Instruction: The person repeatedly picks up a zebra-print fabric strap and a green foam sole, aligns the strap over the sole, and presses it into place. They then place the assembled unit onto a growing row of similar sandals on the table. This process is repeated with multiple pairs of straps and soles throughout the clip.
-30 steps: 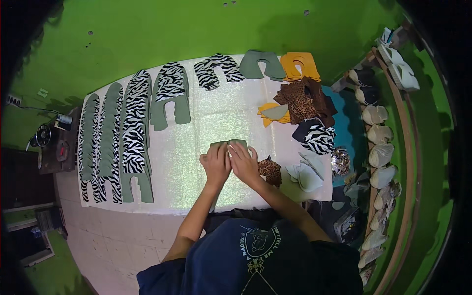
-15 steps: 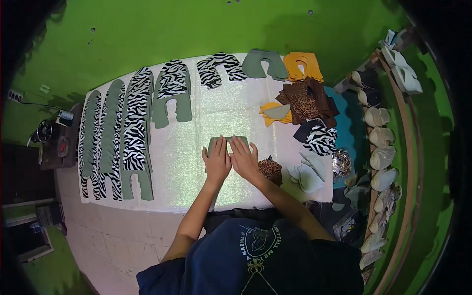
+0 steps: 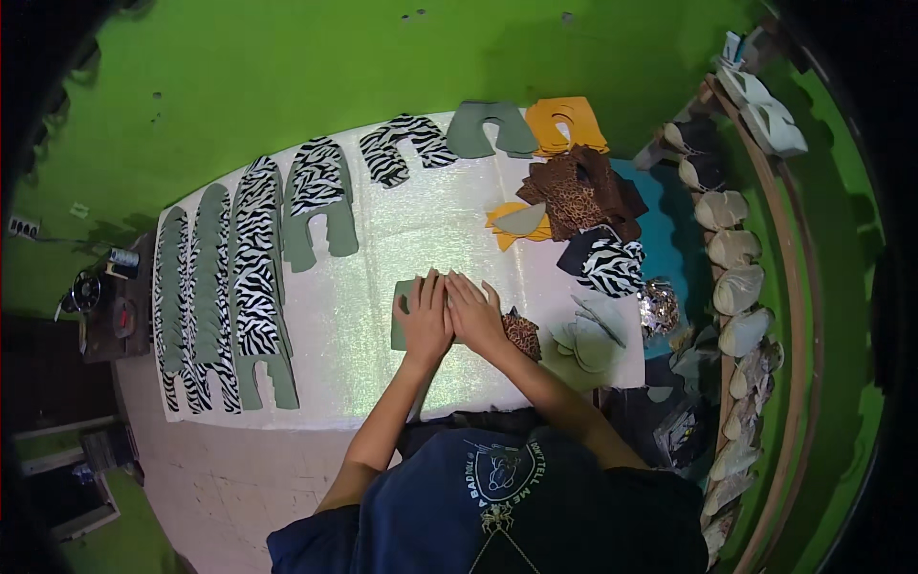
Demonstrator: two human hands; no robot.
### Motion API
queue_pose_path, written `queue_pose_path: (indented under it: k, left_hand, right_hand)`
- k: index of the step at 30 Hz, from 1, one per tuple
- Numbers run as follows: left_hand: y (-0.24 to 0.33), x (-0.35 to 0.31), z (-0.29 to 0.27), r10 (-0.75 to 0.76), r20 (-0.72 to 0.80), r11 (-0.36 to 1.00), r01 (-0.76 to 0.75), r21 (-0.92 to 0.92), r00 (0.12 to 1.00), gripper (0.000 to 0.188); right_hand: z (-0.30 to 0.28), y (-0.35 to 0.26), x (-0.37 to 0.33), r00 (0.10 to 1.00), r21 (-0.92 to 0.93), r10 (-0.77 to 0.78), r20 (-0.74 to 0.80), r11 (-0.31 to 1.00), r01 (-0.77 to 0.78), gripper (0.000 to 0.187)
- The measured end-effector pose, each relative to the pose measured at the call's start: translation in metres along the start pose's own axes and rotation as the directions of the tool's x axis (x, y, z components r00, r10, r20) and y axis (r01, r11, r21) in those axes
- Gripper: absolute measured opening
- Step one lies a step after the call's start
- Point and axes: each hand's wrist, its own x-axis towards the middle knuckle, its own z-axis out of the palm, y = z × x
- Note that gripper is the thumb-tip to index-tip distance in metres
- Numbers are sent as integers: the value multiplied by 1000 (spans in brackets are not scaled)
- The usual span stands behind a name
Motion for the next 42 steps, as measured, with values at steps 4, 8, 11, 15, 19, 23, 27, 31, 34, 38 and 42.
queue_pose_path:
  k: [4, 8, 11, 15, 19, 23, 27, 31, 34, 38, 42]
  left_hand:
    - [20, 14, 10, 107, -16, 993, -108, -45, 994, 44]
    - [55, 35, 18, 251, -45, 954, -255, -157, 967, 40]
    - [88, 53, 26, 379, -61, 878, -380, -292, 923, 32]
    - [132, 72, 41, 531, -39, 785, -509, -354, 846, 27]
    - [164, 89, 61, 520, 2, 731, -444, -518, 854, 21]
    - [185, 101, 67, 463, 71, 798, -381, -466, 883, 29]
    - [188, 116, 82, 407, 168, 854, -309, -419, 898, 37]
    - [191, 121, 93, 415, 128, 836, -322, -445, 901, 36]
    - [193, 125, 91, 382, 156, 838, -270, -475, 911, 37]
    - [196, 123, 93, 348, 120, 802, -229, -551, 930, 36]
    - [197, 123, 94, 340, 166, 812, -200, -548, 926, 31]
  right_hand:
    - [-25, 14, -7, 994, -5, 101, -39, 995, -101, 41]
    - [-62, 39, -19, 973, 42, 181, -145, 983, -176, 33]
    - [-87, 71, -32, 935, -7, 268, -233, 961, -277, 26]
    - [-118, 107, -54, 830, -16, 384, -405, 904, -427, 19]
    - [-134, 142, -73, 745, -46, 437, -504, 847, -529, 17]
    - [-139, 166, -81, 711, -89, 470, -524, 799, -594, 21]
    - [-139, 177, -68, 705, -142, 525, -478, 745, -652, 34]
    - [-131, 188, -61, 677, -90, 532, -508, 749, -656, 51]
    - [-133, 189, -56, 676, -107, 565, -472, 725, -681, 55]
    - [-135, 186, -50, 649, -72, 615, -448, 699, -712, 58]
    - [-136, 183, -47, 621, -20, 632, -464, 693, -721, 51]
